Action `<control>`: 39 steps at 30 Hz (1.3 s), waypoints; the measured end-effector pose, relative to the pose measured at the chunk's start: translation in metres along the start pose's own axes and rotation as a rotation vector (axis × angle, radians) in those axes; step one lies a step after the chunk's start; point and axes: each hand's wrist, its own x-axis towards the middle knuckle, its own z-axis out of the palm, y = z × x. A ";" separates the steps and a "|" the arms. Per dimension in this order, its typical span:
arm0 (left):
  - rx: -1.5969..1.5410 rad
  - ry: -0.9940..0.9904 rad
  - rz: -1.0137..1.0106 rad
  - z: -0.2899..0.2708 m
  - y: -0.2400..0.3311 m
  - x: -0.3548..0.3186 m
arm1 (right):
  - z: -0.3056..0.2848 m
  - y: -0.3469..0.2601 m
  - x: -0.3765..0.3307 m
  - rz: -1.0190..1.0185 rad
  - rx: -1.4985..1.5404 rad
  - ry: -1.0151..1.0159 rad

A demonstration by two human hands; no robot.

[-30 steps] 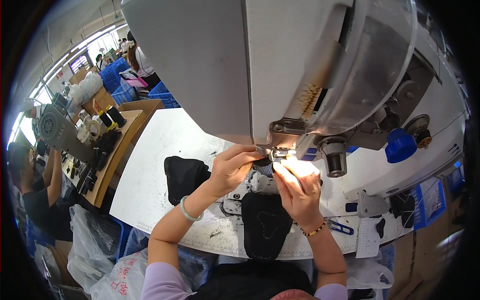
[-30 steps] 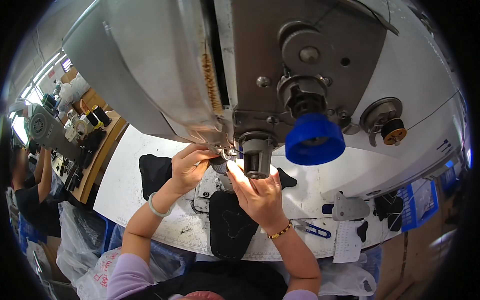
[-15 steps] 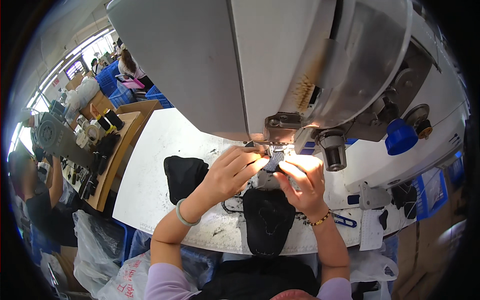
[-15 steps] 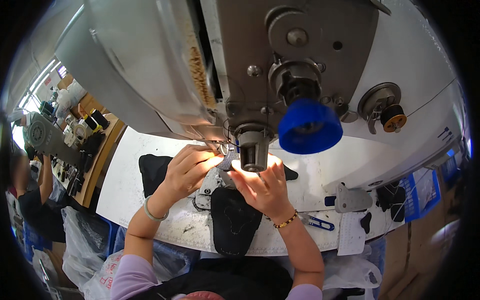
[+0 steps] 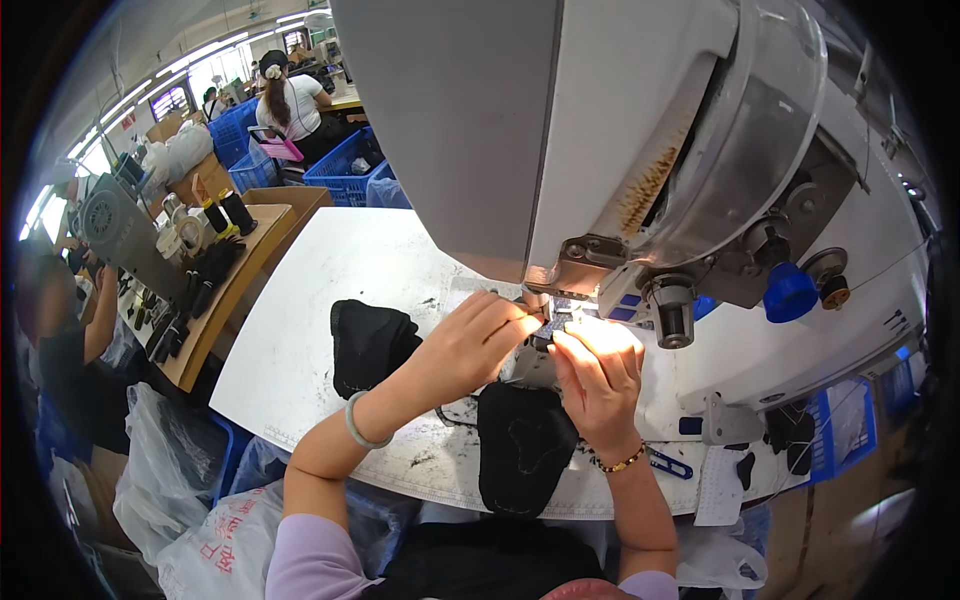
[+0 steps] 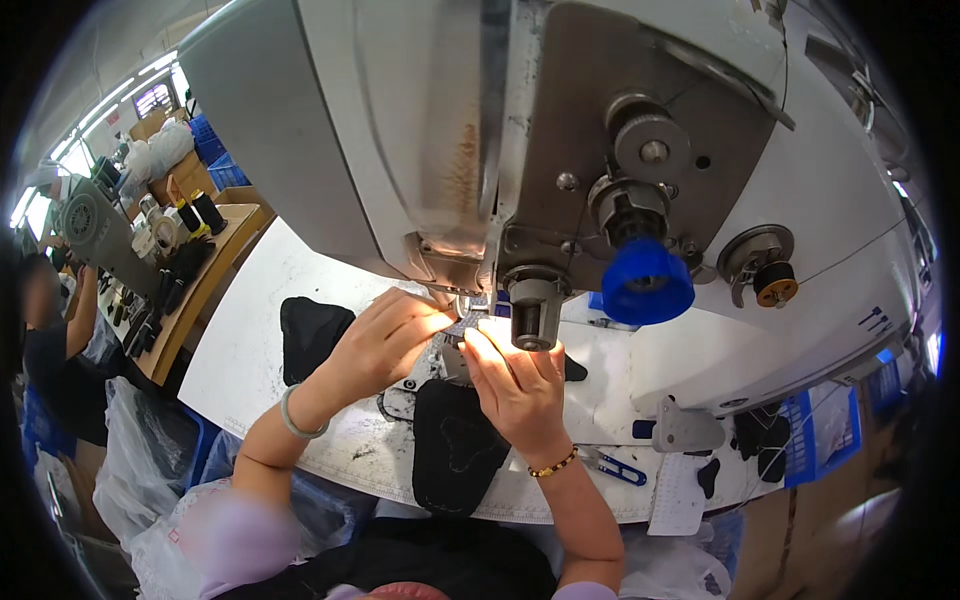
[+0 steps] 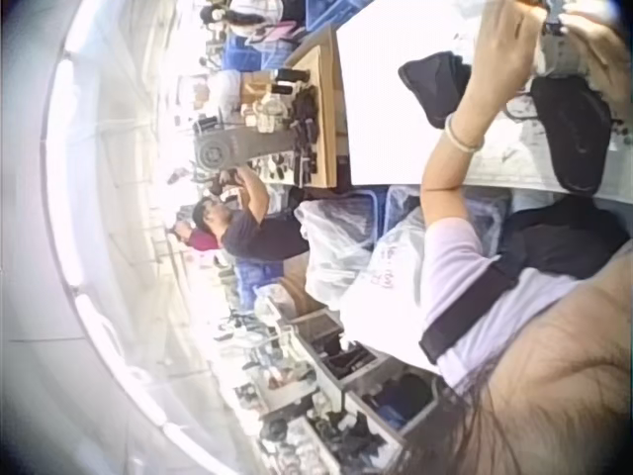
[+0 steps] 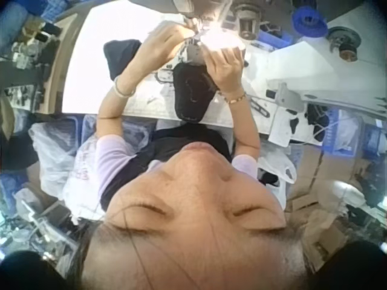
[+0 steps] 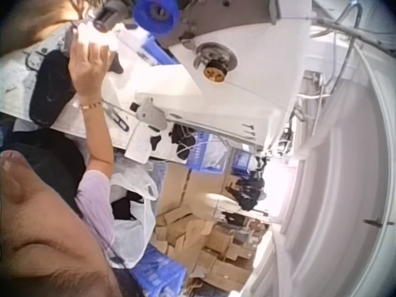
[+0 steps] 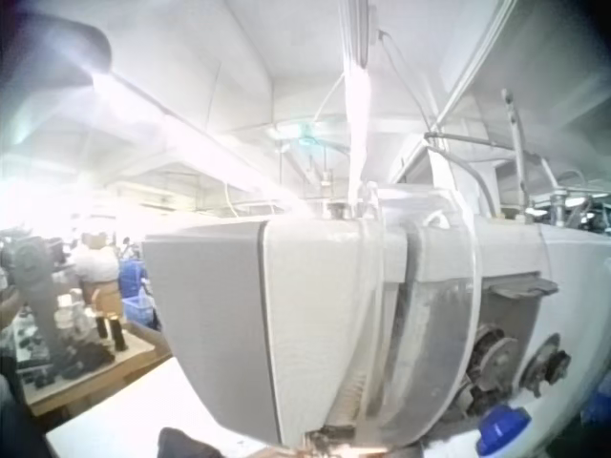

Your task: The person uses a sewing machine to stitch black fabric parts, likely shoe components, in a factory setting. They repeatedly guide the fabric under the needle, pause to adjust alignment, and trim threads between pieces.

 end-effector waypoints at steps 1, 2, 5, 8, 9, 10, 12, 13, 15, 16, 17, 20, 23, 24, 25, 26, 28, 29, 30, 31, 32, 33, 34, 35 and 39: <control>0.053 -0.024 0.024 -0.001 0.002 0.001 | 0.000 0.001 0.001 0.004 0.019 -0.005; 0.102 -0.048 0.032 -0.003 0.007 0.002 | -0.001 0.002 0.002 0.008 0.037 -0.011; 0.164 -0.111 0.040 -0.006 0.015 0.004 | 0.001 0.004 0.003 0.032 0.057 -0.004; -0.007 -0.103 -0.002 -0.007 0.004 0.000 | 0.002 0.005 0.004 0.058 0.084 -0.003; -0.106 -0.088 -0.030 -0.006 -0.004 -0.001 | 0.002 0.005 0.004 0.065 0.097 -0.003; -0.206 -0.074 -0.058 -0.005 -0.013 -0.004 | 0.002 0.006 0.003 0.069 0.101 -0.009; -0.283 -0.004 -0.057 0.000 -0.031 -0.012 | 0.003 0.007 0.003 0.072 0.110 -0.021; -0.280 0.001 -0.014 0.000 -0.036 -0.012 | 0.003 0.007 0.003 0.092 0.135 -0.021; -0.277 -0.011 0.047 0.000 -0.038 -0.012 | 0.004 0.008 0.003 0.133 0.184 -0.023; -0.277 -0.016 0.078 0.000 -0.038 -0.013 | 0.004 0.009 0.003 0.123 0.180 -0.021; -0.271 -0.024 0.094 -0.001 -0.038 -0.012 | 0.003 0.011 0.003 0.113 0.177 -0.020; -0.250 -0.036 0.115 -0.003 -0.032 -0.012 | 0.007 0.012 -0.005 0.053 0.152 0.034; -0.202 -0.042 0.108 -0.006 -0.025 -0.010 | 0.005 0.010 -0.011 -0.089 0.107 0.092; -0.184 -0.034 0.106 -0.007 -0.023 -0.009 | 0.005 0.008 -0.013 -0.136 0.107 0.108; -0.167 -0.026 0.105 -0.007 -0.019 -0.009 | 0.005 0.005 -0.013 -0.183 0.106 0.124; -0.150 -0.018 0.104 -0.007 -0.015 -0.009 | 0.006 0.002 -0.012 -0.213 0.090 0.141; -0.101 -0.001 0.103 -0.005 -0.006 -0.010 | 0.008 -0.002 -0.014 -0.242 0.130 0.135; -0.077 0.008 0.103 -0.004 -0.001 -0.010 | 0.008 -0.003 -0.016 -0.257 0.149 0.131; -0.014 0.000 0.095 -0.005 0.006 -0.009 | 0.004 -0.006 -0.017 -0.252 0.133 0.107; 0.018 -0.002 0.081 -0.005 0.011 -0.008 | 0.002 -0.007 -0.015 -0.247 0.131 0.094; 0.049 -0.003 0.067 -0.005 0.015 -0.007 | -0.001 -0.008 -0.014 -0.243 0.128 0.080; 0.080 0.000 0.049 -0.004 0.017 -0.008 | -0.003 -0.008 -0.012 -0.242 0.125 0.061; 0.111 -0.009 0.048 -0.003 0.016 -0.011 | -0.004 -0.008 -0.012 -0.245 0.135 0.055; 0.120 -0.003 0.027 -0.001 0.019 -0.012 | -0.005 -0.008 -0.012 -0.248 0.146 0.048; 0.173 0.000 -0.061 0.004 0.037 -0.009 | -0.010 -0.002 -0.008 -0.239 0.185 0.049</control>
